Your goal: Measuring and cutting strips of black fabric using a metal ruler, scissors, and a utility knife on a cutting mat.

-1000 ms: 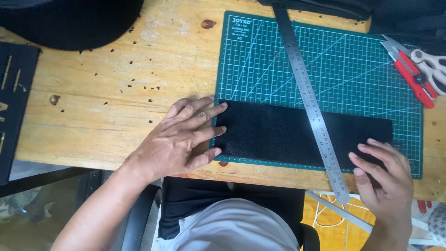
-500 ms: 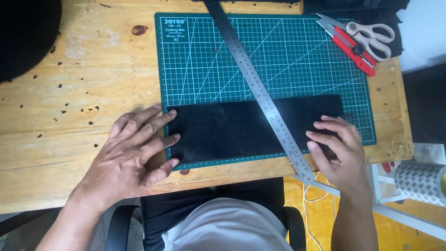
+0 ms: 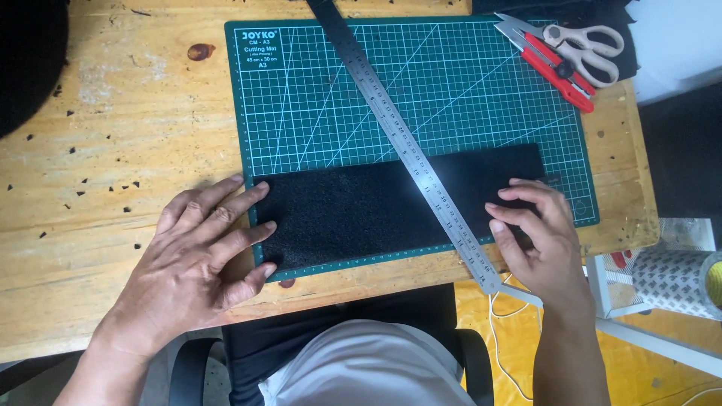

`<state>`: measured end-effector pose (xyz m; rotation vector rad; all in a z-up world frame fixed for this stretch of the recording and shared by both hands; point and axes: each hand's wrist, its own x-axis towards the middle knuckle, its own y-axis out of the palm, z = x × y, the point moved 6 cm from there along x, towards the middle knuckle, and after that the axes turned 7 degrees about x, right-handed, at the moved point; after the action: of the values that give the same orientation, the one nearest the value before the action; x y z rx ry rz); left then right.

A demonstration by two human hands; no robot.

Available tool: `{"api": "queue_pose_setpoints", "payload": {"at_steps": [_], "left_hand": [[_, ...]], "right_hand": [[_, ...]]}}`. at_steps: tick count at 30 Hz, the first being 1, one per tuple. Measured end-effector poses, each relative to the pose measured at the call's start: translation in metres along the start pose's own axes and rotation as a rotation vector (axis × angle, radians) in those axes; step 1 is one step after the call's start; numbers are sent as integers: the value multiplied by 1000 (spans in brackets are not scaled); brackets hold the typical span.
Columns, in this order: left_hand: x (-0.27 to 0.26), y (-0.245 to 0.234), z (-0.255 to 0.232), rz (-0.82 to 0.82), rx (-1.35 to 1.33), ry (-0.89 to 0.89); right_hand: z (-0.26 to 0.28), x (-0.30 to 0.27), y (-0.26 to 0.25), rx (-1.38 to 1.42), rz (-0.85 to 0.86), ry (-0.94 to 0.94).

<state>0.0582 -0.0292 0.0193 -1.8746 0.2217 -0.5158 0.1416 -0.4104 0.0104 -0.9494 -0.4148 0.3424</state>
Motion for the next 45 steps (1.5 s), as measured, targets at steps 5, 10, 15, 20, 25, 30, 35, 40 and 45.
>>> {"api": "queue_pose_setpoints", "payload": {"at_steps": [5, 10, 15, 20, 25, 30, 35, 40, 45], "left_hand": [[-1, 2, 1, 13, 11, -1], [0, 2, 1, 8, 2, 1], [0, 1, 1, 2, 22, 8], [0, 1, 1, 1, -2, 3], [0, 1, 1, 8, -4, -7], [-1, 1, 1, 2, -13, 0], [0, 0, 0, -21, 3, 13], [1, -1, 0, -29, 5, 19], [1, -4, -2, -46, 2, 32]], "right_hand": [[0, 0, 0, 5, -16, -69], [-1, 2, 0, 20, -24, -102], [2, 3, -1, 35, -17, -72], [-3, 1, 0, 21, -8, -53], [-3, 1, 0, 27, -11, -72], [-1, 2, -1, 28, -15, -72], [-2, 2, -1, 31, -27, -92], [-3, 1, 0, 19, -23, -95], [-1, 2, -1, 28, -16, -89]]}}
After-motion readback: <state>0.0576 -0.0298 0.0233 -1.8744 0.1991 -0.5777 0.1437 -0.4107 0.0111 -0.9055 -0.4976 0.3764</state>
